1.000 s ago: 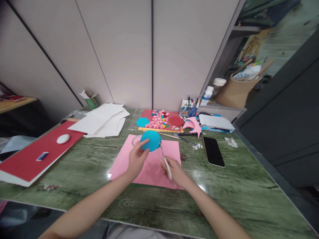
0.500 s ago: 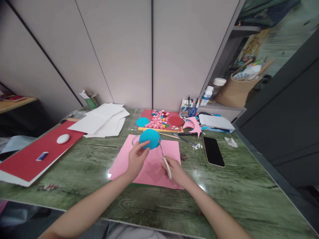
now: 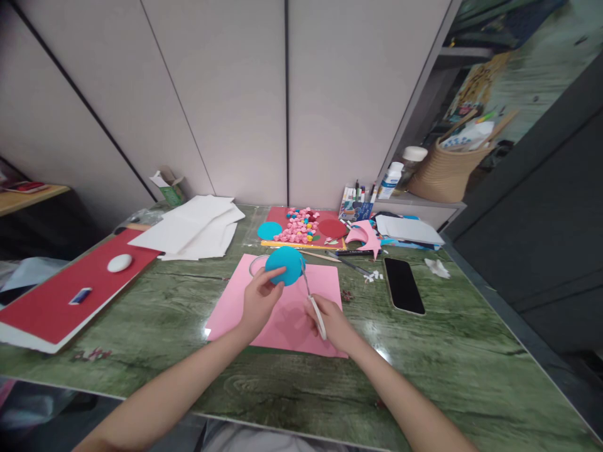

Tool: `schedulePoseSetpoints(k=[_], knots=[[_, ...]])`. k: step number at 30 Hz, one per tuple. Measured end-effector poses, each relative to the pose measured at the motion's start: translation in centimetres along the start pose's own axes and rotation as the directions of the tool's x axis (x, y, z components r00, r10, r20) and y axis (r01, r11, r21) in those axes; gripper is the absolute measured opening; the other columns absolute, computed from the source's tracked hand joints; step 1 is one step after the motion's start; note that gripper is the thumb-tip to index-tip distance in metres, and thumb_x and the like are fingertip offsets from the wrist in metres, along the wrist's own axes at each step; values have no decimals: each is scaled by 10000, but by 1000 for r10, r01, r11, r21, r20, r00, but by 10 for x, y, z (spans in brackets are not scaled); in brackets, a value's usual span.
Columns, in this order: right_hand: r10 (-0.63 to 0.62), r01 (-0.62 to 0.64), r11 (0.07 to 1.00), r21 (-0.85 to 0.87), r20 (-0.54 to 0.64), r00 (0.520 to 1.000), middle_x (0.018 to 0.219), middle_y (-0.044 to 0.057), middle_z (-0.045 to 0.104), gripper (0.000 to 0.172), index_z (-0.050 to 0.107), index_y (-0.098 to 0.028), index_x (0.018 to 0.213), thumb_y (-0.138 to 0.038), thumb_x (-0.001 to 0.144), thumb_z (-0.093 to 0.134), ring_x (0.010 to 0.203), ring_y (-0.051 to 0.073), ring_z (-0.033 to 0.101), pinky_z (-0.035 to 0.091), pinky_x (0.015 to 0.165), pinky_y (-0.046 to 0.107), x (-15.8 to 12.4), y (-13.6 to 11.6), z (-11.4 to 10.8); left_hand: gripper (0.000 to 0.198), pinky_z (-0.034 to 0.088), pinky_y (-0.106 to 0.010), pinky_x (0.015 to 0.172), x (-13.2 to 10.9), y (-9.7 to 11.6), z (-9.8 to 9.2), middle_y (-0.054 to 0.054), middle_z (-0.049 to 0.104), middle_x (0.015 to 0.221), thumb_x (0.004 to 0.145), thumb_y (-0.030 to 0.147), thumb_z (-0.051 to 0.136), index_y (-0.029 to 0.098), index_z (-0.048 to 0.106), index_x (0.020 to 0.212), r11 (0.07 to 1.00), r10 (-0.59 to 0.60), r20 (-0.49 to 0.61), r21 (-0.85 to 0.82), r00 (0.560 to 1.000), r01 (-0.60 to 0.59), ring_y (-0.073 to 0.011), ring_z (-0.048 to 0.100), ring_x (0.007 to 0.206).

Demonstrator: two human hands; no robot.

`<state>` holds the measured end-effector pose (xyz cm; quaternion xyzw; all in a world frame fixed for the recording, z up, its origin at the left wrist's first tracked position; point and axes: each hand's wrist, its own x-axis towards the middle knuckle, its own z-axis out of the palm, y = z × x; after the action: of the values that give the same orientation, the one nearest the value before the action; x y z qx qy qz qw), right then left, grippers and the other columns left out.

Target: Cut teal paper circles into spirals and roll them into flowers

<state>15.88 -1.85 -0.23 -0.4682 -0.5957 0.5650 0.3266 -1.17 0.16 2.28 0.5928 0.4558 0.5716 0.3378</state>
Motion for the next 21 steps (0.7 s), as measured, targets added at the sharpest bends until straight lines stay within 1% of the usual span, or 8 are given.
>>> schedulePoseSetpoints(k=[7, 12, 16, 21], knots=[[19, -19, 1000, 4, 1, 1000, 518, -51, 444, 363, 417, -179, 670, -503, 833, 415, 412, 78, 436, 316, 405, 210, -1, -2, 1, 275, 425, -250, 704, -1, -7, -1, -62, 549, 936, 766, 177, 516, 204, 617, 1021, 999, -19, 12, -45, 1000, 19, -148, 520, 837], [-4, 4, 1000, 13, 17, 1000, 520, -51, 450, 354, 421, -178, 670, -490, 838, 416, 417, 78, 437, 327, 415, 210, 0, -2, 1, 276, 428, -258, 730, 0, -9, -1, -64, 551, 969, 777, 184, 509, 212, 610, 1033, 998, -12, 6, -59, 1000, 12, -156, 520, 874], [-1, 0, 1000, 31, 23, 1000, 527, -50, 455, 352, 423, -177, 675, -493, 831, 426, 415, 77, 436, 328, 406, 207, 0, 1, 1, 267, 428, -265, 736, 0, -6, -1, -65, 545, 962, 776, 214, 526, 211, 609, 1030, 999, -10, -8, -46, 1000, 9, -160, 513, 881], [21, -22, 999, 28, 13, 1000, 512, -51, 454, 363, 424, -177, 673, -509, 818, 436, 402, 77, 436, 320, 395, 204, 0, 2, 2, 274, 429, -261, 708, 0, -4, -1, -54, 535, 909, 766, 222, 542, 208, 602, 1033, 1000, -10, -30, -22, 999, 9, -147, 509, 825]])
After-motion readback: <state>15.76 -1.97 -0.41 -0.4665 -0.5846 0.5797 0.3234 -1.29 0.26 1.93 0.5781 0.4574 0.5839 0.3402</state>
